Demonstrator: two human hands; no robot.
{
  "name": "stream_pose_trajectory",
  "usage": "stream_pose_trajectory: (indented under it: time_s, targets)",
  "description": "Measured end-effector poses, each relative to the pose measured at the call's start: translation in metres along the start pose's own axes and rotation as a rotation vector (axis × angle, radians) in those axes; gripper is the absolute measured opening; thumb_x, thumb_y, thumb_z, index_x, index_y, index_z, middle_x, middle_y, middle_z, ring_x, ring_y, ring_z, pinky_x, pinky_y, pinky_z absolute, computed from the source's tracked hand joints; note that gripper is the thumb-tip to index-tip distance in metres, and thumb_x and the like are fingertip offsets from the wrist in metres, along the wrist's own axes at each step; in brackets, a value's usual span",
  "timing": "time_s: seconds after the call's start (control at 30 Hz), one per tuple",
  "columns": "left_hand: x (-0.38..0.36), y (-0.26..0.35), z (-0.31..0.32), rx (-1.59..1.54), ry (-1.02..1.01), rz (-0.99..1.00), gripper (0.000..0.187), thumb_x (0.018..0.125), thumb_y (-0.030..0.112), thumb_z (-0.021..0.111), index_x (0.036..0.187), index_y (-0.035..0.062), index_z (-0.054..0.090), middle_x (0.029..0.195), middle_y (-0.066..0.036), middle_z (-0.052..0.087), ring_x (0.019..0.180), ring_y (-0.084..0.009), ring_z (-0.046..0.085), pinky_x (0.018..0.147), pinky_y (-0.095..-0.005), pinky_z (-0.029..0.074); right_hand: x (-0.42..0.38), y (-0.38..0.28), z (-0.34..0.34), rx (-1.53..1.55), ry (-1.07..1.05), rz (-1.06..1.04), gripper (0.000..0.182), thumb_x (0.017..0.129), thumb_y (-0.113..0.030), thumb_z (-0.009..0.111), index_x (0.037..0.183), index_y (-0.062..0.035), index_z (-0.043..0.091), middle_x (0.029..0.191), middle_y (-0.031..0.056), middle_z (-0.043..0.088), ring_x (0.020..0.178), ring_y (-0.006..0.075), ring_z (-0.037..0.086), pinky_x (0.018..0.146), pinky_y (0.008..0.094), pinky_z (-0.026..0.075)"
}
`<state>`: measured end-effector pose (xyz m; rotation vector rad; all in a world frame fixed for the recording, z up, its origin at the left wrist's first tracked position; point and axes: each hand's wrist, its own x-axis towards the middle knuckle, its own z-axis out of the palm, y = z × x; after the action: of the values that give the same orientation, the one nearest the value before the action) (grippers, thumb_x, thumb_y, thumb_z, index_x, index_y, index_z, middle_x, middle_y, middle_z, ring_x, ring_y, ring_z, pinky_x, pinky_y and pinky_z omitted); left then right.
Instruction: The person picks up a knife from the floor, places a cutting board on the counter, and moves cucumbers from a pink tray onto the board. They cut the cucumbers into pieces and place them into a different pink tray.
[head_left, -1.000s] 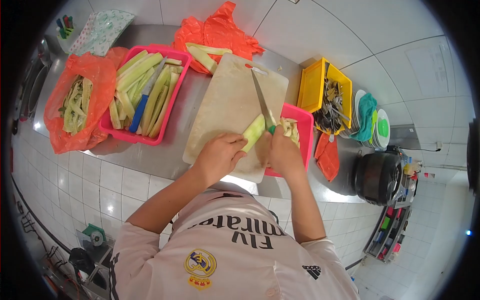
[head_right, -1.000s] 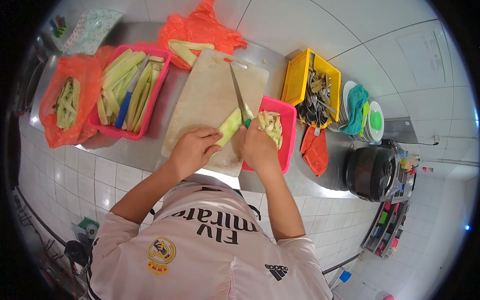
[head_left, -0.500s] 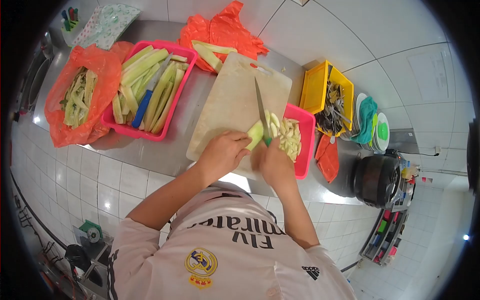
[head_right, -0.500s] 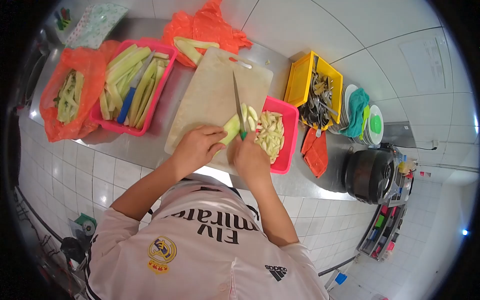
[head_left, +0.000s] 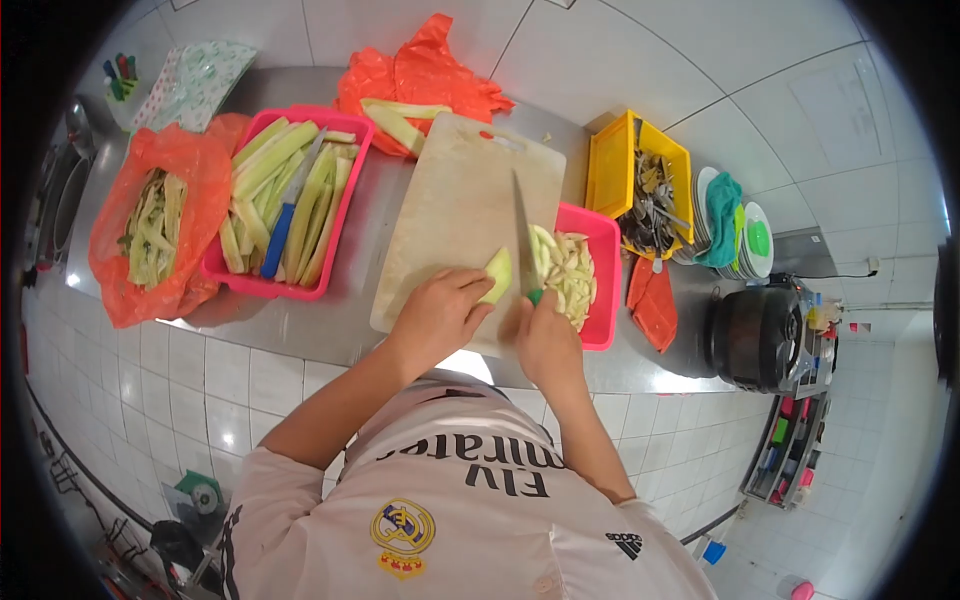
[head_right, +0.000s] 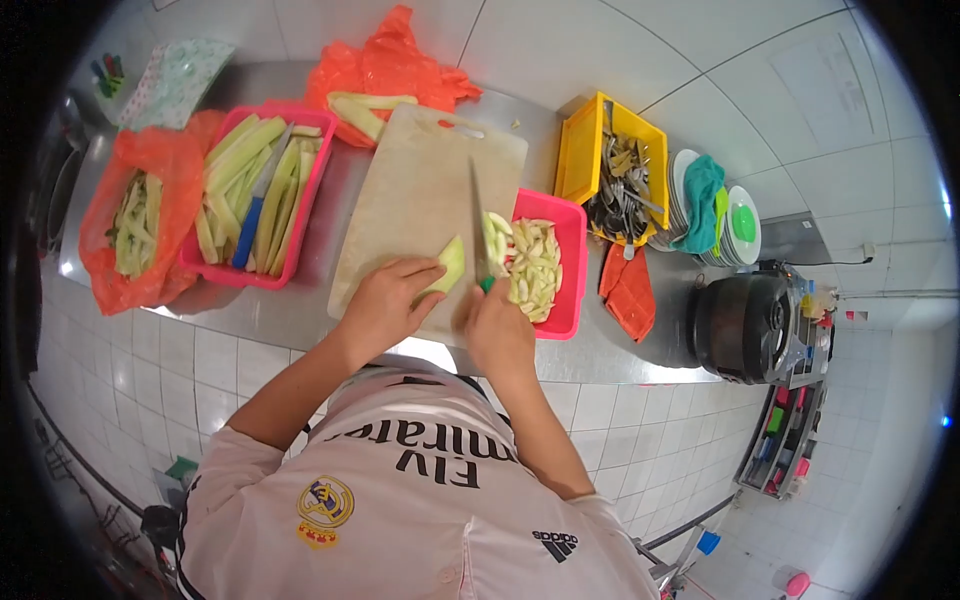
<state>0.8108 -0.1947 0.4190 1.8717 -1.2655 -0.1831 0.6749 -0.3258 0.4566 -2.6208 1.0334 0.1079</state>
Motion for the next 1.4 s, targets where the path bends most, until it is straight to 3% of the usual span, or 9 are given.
stream_pose_trajectory:
  time_s: [0.13,0.2,0.23,0.33,0.4,0.5,0.8,1.1,1.4]
  targets:
    - [-0.005,0.004,0.005,0.008,0.047,-0.029,0.03,0.088,0.016,0.076,0.115,0.0021,0.074,0.119,-0.013,0.071,0.107,-0.0325,0.069,0.095,-0.0416,0.056,-0.026,0.053,0.005,0.189,0.074,0.101,0.034,0.109,-0.031,0.046,0.111,0.0032,0.049,0.077,0.029,0.07,0.07,0.0482,0.069,0.063,0.0565,0.052]
    - [0.001,-0.003,0.007,-0.002,0.08,0.012,0.028,0.089,0.016,0.077,0.113,0.0036,0.073,0.116,-0.012,0.07,0.104,-0.0322,0.068,0.092,-0.0425,0.056,-0.035,0.058,-0.008,0.687,-0.098,0.516,0.031,0.109,-0.031,0.048,0.112,-0.0004,0.051,0.075,0.0291,0.068,0.069,0.0504,0.066,0.062,0.0579,0.049]
    - [0.01,-0.008,0.009,0.002,0.073,0.016,0.028,0.089,0.016,0.077,0.113,0.0036,0.073,0.116,-0.012,0.07,0.104,-0.0322,0.068,0.092,-0.0425,0.056,-0.036,0.059,-0.011,0.695,-0.097,0.52,0.031,0.109,-0.031,0.048,0.112,-0.0004,0.051,0.075,0.0291,0.068,0.069,0.0504,0.066,0.062,0.0579,0.049]
    - [0.036,-0.016,0.011,0.057,0.111,0.095,0.028,0.089,0.017,0.077,0.113,0.0035,0.072,0.112,-0.012,0.07,0.102,-0.0315,0.068,0.09,-0.0429,0.055,-0.03,0.057,-0.015,0.691,-0.029,0.401,0.03,0.109,-0.03,0.048,0.116,-0.0011,0.052,0.069,0.0258,0.062,0.06,0.0404,0.065,0.057,0.0445,0.05]
    - [0.044,-0.013,0.008,0.044,0.162,0.13,0.027,0.088,0.016,0.078,0.111,0.003,0.073,0.11,-0.012,0.069,0.099,-0.032,0.068,0.088,-0.0433,0.055,-0.012,0.053,-0.019,0.375,0.069,0.074,0.031,0.108,-0.031,0.049,0.115,-0.0012,0.052,0.071,0.0262,0.064,0.065,0.0433,0.067,0.06,0.0498,0.051]
    - [0.034,-0.005,-0.002,-0.017,0.057,-0.016,0.021,0.087,0.012,0.079,0.105,0.0023,0.075,0.108,-0.012,0.07,0.095,-0.0331,0.069,0.085,-0.0415,0.056,0.014,0.03,-0.032,0.089,0.085,-0.077,0.032,0.107,-0.031,0.05,0.107,0.0012,0.053,0.076,0.0266,0.07,0.071,0.0462,0.07,0.065,0.0584,0.052]
    - [0.018,-0.017,0.01,-0.154,0.183,-0.096,0.015,0.084,0.007,0.083,0.094,-0.0003,0.076,0.101,-0.011,0.073,0.078,-0.0249,0.072,0.066,-0.0335,0.06,0.014,-0.014,-0.084,-0.143,-0.157,-0.06,0.034,0.106,-0.029,0.052,0.103,0.0055,0.054,0.076,0.0273,0.07,0.075,0.047,0.072,0.069,0.0547,0.058]
    - [0.018,-0.024,0.011,-0.133,0.201,-0.014,0.013,0.084,0.006,0.083,0.089,-0.0008,0.073,0.099,-0.009,0.07,0.075,-0.0219,0.072,0.064,-0.0318,0.06,0.012,-0.011,-0.078,-0.174,-0.106,-0.142,0.028,0.105,-0.025,0.053,0.098,0.0026,0.051,0.067,0.0244,0.068,0.065,0.0433,0.071,0.057,0.0517,0.056]
    - [0.019,-0.024,0.011,-0.149,0.189,-0.041,0.014,0.084,0.006,0.083,0.088,-0.002,0.072,0.098,-0.009,0.07,0.076,-0.022,0.071,0.064,-0.032,0.061,0.008,-0.015,-0.071,-0.148,-0.127,-0.101,0.027,0.106,-0.024,0.052,0.099,0.0024,0.05,0.068,0.0248,0.068,0.065,0.0435,0.071,0.059,0.0522,0.056]
